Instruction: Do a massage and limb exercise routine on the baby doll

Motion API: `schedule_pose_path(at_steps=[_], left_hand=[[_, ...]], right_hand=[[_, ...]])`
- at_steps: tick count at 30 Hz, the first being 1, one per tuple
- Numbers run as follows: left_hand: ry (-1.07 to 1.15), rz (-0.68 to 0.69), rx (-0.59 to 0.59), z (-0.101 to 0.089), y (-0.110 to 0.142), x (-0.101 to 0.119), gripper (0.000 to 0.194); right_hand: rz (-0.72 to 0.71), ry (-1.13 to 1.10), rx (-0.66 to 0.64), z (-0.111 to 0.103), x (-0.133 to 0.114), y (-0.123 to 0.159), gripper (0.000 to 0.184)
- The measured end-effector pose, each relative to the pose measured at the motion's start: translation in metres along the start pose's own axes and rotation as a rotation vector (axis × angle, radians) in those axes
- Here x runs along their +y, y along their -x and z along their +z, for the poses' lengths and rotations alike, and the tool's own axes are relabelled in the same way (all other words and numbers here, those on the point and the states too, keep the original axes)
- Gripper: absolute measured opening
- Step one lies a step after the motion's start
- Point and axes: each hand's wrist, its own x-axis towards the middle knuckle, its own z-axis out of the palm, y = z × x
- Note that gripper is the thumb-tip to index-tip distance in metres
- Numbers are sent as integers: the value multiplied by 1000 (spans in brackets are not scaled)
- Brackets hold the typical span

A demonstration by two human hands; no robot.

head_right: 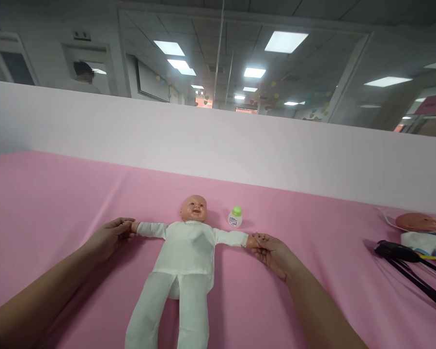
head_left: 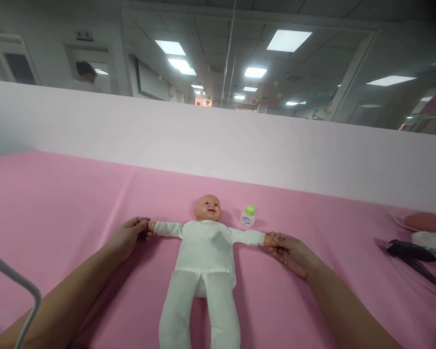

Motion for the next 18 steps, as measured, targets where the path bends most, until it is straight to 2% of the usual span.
schedule_pose_path(at_steps=[2,5,9,12,15,18], left_hand=[[54,-22,4,-1,-3,-1,25],[78,-24,-20,-2,-7,-2,28],[47,-2,-51,-2,-9,-2,30],[33,10,-42,-3,-10,-3,28],[52,-8,-5,-5,-12,-4,24],[65,-26,5,-6,-14,-5,27]], right_hand=[[-5,-38,-21,-1,1,-2,31],[22,-70,18,3,3,-4,34],[-14,-31,65,12,6,-8,36],[-46,10,94,17,8,-10,44],[-47,29,75,17,10,-12,49],[-18,13,38,13,11,-12,46]])
